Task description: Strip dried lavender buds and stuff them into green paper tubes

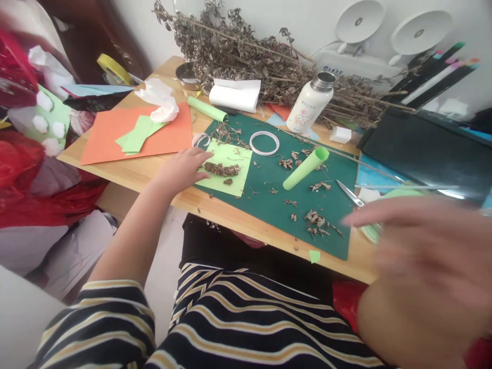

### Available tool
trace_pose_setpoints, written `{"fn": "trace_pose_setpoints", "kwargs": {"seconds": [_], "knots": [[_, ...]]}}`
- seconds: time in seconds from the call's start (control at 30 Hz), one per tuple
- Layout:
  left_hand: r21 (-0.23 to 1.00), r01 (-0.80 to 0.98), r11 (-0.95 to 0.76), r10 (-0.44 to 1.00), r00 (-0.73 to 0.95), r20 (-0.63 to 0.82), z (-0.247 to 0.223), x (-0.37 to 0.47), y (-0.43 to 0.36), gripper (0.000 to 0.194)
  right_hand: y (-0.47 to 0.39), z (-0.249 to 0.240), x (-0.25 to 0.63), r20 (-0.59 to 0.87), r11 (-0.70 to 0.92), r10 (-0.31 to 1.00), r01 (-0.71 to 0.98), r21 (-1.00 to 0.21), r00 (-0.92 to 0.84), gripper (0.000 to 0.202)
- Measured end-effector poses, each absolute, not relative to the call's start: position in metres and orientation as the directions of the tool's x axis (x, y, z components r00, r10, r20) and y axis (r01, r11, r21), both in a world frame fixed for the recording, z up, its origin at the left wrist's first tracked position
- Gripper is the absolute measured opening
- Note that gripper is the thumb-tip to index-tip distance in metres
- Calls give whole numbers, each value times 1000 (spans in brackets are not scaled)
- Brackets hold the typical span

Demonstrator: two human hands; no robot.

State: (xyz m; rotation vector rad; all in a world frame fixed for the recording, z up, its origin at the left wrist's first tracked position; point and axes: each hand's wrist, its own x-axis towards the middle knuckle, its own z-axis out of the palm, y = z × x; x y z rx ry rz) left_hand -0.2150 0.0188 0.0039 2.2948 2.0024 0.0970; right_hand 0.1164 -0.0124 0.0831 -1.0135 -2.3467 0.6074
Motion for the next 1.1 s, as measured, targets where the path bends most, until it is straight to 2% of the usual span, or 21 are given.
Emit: {"fn": "trace_pose_setpoints", "kwargs": {"seconds": [0.07, 0.1, 0.17, 0.3, 0.47, 0.7, 0.9, 1.0, 1.1], "knots": [[79, 990, -114, 993, 116, -19, 3, -212, 18, 53, -13, 78, 78, 177, 697, 631, 451, -558, -755, 39], [60, 992, -107, 994, 108, -18, 3, -209, 18, 54, -7, 71, 58, 50, 698, 605, 500, -512, -795, 39], [16, 995, -101, 995, 101, -13, 3, -202, 17, 55, 16, 53, 21, -68, 674, 652, 618, -404, -755, 44], [-61, 991, -121, 993, 121, -6, 0, -192, 19, 48, 61, 20, -23, -126, 584, 770, 771, -255, -625, 46], [-56, 988, -146, 989, 145, -19, -9, -193, 24, 38, 80, 5, -36, -206, 531, 792, 815, -232, -575, 35], [59, 984, -168, 985, 169, -20, -13, -193, 27, 32, 81, -2, -40, -180, 554, 761, 769, -318, -623, 25], [180, 971, -157, 986, 146, 76, -6, -192, 23, 32, 78, 3, -34, -121, 550, 768, 744, -379, -629, 27], [222, 960, -172, 980, 143, 139, 6, -186, 18, 31, 67, 16, -25, -35, 597, 763, 725, -344, -645, 25], [297, 926, -232, 961, 172, 215, 25, -176, 14, 29, 49, 41, -10, 65, 641, 760, 730, -239, -646, 22]]}}
